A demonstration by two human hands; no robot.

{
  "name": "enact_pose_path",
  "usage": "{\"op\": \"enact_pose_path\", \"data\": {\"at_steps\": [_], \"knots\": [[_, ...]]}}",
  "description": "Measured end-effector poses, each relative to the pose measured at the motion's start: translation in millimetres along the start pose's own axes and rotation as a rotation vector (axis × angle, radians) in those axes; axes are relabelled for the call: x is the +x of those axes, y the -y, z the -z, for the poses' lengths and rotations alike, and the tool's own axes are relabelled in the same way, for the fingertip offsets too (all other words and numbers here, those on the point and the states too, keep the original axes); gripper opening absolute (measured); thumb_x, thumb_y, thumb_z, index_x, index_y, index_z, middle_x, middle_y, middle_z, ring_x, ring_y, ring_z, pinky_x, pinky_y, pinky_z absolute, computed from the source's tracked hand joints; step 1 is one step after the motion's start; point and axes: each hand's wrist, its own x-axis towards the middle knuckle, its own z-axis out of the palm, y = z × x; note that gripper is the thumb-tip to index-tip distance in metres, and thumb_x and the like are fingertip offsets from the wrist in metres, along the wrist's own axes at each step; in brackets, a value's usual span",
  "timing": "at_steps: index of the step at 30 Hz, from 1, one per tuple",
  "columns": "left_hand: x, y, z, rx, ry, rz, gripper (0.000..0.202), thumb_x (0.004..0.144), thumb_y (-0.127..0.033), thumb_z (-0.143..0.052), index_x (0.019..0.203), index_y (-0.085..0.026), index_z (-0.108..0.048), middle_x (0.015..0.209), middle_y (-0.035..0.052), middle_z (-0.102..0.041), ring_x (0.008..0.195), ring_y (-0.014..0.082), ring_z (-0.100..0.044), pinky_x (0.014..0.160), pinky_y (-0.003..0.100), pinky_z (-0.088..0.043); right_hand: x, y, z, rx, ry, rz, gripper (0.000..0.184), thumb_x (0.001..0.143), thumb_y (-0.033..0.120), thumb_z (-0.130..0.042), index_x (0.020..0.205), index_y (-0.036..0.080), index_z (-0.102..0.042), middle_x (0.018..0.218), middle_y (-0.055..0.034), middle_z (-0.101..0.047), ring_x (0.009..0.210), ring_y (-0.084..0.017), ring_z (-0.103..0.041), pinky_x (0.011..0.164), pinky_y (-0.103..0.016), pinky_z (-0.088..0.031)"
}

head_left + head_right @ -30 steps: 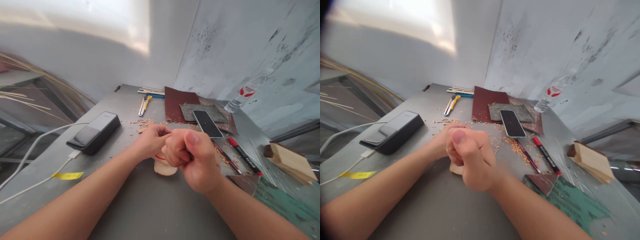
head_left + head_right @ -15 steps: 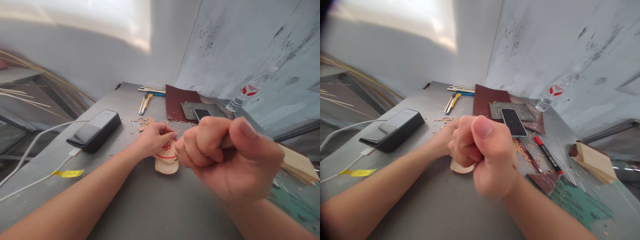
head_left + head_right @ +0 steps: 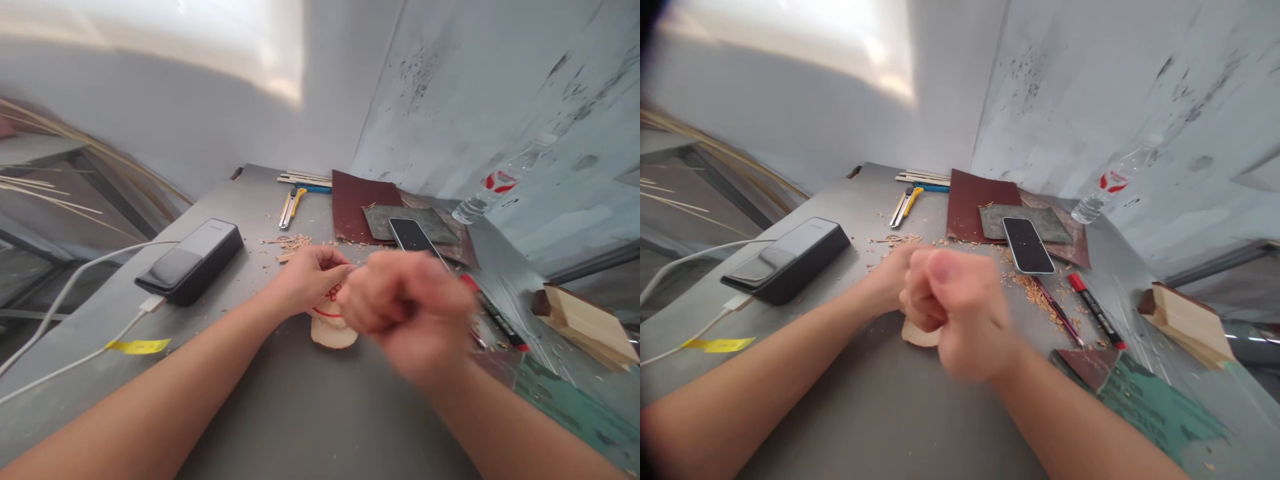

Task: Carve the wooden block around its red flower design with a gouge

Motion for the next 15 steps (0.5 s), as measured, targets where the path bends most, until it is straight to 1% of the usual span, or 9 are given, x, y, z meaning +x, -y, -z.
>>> {"op": "enact_pose_path", "data": {"at_steps": [1, 4, 7, 11, 15], "knots": [[-0.1, -0.5, 0.2, -0.005, 0.002, -0.001, 0.011, 0.079, -0.014, -0.068, 0.07, -0.019, -0.065, 0.065, -0.0056, -0.063, 0.063, 0.0112, -0.057, 0.058, 0.021, -0.042, 1.3, -7.9, 1.4, 0.046, 0.013, 0.065, 0.061, 0.094, 0.053, -0.063, 0.053, 0.021, -0.03, 0.05, 0.0076, -0.017, 0.041, -0.007, -0.016, 0.042, -0.025, -0.015], [1.1, 1.1, 0.6, -0.014, -0.004, -0.014, 0.016, 0.077, -0.014, -0.067, 0.063, -0.02, -0.059, 0.065, -0.0052, -0.062, 0.064, 0.0103, -0.057, 0.057, 0.02, -0.041, 5.0, -28.7, 5.3, 0.085, 0.023, 0.076, 0.057, 0.097, 0.048, -0.06, 0.055, 0.021, -0.032, 0.05, 0.0079, -0.02, 0.04, -0.006, -0.018, 0.042, -0.024, -0.016], [4.5, 7.1, 0.9, -0.015, -0.012, -0.034, 0.024, 0.075, -0.015, -0.067, 0.058, -0.021, -0.052, 0.062, -0.0048, -0.059, 0.064, 0.011, -0.058, 0.055, 0.02, -0.04, 6.7, -35.4, 6.2, 0.104, 0.018, 0.071, 0.055, 0.096, 0.043, -0.062, 0.055, 0.021, -0.032, 0.05, 0.0082, -0.021, 0.041, -0.006, -0.018, 0.043, -0.023, -0.017], [7.2, 13.1, 1.0, -0.039, -0.003, -0.065, 0.023, 0.075, -0.017, -0.068, 0.058, -0.021, -0.052, 0.062, -0.0048, -0.06, 0.065, 0.0114, -0.06, 0.055, 0.019, -0.042, 6.2, -26.2, 4.5, 0.098, 0.018, 0.066, 0.055, 0.094, 0.043, -0.063, 0.054, 0.021, -0.033, 0.049, 0.0081, -0.019, 0.041, -0.006, -0.017, 0.042, -0.024, -0.016], [2.4, 3.6, 0.2, 0.006, 0.0, 0.01, 0.018, 0.074, -0.012, -0.064, 0.062, -0.021, -0.054, 0.058, -0.0061, -0.059, 0.058, 0.0106, -0.056, 0.051, 0.019, -0.04, 1.9, -1.5, 2.4, 0.048, 0.024, 0.019, 0.056, 0.093, 0.044, -0.063, 0.054, 0.021, -0.03, 0.049, 0.0067, -0.019, 0.042, -0.008, -0.019, 0.042, -0.027, -0.019]]}}
